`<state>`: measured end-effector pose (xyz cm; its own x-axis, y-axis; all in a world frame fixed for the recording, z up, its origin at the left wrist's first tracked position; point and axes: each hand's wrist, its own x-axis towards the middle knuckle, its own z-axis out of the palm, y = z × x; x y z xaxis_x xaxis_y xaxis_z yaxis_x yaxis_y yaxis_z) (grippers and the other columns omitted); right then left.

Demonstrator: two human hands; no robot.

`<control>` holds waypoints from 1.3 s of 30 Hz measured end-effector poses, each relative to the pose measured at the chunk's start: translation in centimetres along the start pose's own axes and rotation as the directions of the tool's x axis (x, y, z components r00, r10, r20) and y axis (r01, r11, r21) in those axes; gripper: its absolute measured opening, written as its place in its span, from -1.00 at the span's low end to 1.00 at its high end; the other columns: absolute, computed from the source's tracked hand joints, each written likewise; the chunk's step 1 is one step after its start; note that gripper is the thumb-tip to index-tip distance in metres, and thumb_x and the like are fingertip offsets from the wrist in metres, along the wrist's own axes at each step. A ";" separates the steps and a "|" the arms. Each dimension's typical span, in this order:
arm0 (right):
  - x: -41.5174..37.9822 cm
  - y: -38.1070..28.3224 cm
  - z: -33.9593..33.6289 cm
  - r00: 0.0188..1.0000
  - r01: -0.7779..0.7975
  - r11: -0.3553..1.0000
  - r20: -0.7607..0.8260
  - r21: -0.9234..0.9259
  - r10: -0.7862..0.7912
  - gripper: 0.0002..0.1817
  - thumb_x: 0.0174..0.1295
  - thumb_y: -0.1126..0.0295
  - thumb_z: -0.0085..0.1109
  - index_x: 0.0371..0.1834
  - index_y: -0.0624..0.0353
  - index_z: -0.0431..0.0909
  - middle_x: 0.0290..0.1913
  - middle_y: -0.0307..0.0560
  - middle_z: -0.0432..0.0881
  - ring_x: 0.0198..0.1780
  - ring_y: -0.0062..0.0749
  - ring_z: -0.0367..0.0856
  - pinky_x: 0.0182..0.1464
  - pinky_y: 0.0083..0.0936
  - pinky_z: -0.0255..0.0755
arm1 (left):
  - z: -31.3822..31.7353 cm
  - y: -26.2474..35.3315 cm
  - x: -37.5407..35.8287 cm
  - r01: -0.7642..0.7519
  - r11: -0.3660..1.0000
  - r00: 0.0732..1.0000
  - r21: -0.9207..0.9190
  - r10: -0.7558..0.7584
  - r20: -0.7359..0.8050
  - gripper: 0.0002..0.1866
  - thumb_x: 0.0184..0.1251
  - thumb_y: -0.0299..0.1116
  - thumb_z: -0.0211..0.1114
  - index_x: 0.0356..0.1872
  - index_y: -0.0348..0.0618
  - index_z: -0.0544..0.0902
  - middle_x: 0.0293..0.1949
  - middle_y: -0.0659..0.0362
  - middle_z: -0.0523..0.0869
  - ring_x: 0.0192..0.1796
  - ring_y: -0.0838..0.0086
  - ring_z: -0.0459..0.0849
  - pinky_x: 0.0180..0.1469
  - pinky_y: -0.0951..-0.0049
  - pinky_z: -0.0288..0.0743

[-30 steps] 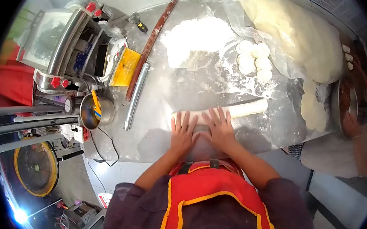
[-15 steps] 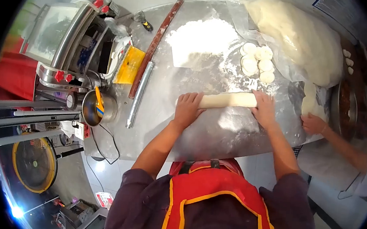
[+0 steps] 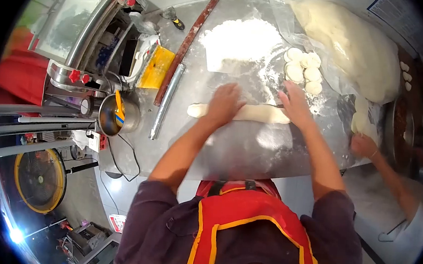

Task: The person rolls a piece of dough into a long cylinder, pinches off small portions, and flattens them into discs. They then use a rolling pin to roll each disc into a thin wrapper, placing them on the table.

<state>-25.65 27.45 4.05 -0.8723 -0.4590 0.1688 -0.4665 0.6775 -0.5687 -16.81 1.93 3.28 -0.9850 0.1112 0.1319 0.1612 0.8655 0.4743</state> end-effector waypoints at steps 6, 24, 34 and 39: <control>-6.2 -3.7 4.4 0.992 -0.073 0.990 0.094 -0.122 0.085 -0.39 0.40 0.14 -0.02 0.40 0.33 0.29 0.42 0.37 0.29 0.49 0.20 0.16 0.50 -0.03 -0.01 | 8.9 6.5 -0.7 -0.096 0.993 0.994 -0.062 0.099 0.054 -0.47 0.47 -0.28 -0.06 0.37 -0.39 0.32 0.41 -0.18 0.34 0.51 0.04 0.20 0.53 0.10 0.03; -3.6 -0.7 3.6 0.988 -0.016 0.915 0.136 -0.402 0.077 -0.27 0.34 0.04 0.06 0.50 0.15 0.18 0.52 0.11 0.18 0.54 0.02 0.10 0.51 0.17 -0.13 | 8.4 6.3 2.4 -0.048 0.978 0.998 0.202 0.038 0.050 -0.37 0.45 -0.04 0.01 0.46 -0.10 0.29 0.50 -0.01 0.24 0.56 0.08 0.09 0.49 -0.27 -0.18; -7.9 -1.7 3.6 0.981 -0.005 0.929 0.178 -0.370 0.076 -0.29 0.34 0.04 0.05 0.46 0.22 0.23 0.50 0.11 0.23 0.51 0.04 0.15 0.52 0.16 -0.18 | 8.9 7.4 -1.5 -0.052 0.988 0.998 0.148 0.049 0.027 -0.30 0.40 0.00 0.10 0.46 -0.17 0.27 0.50 -0.02 0.23 0.54 0.03 0.14 0.50 -0.18 -0.05; -1.5 -0.8 1.6 0.982 0.040 0.898 0.185 -0.438 0.046 -0.40 0.48 0.08 -0.12 0.44 0.25 0.26 0.46 0.12 0.29 0.52 0.02 0.15 0.50 0.11 -0.10 | 4.3 -0.2 1.7 0.094 0.986 0.995 0.139 -0.097 0.015 -0.43 0.55 -0.09 -0.06 0.39 -0.32 0.32 0.47 -0.13 0.26 0.50 -0.01 0.21 0.48 -0.04 0.08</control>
<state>-23.72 26.70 2.91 -0.8509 -0.5253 -0.0095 -0.5180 0.8419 -0.1514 -18.80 4.06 -0.32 -0.9968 0.0334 0.0724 0.0573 0.9317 0.3588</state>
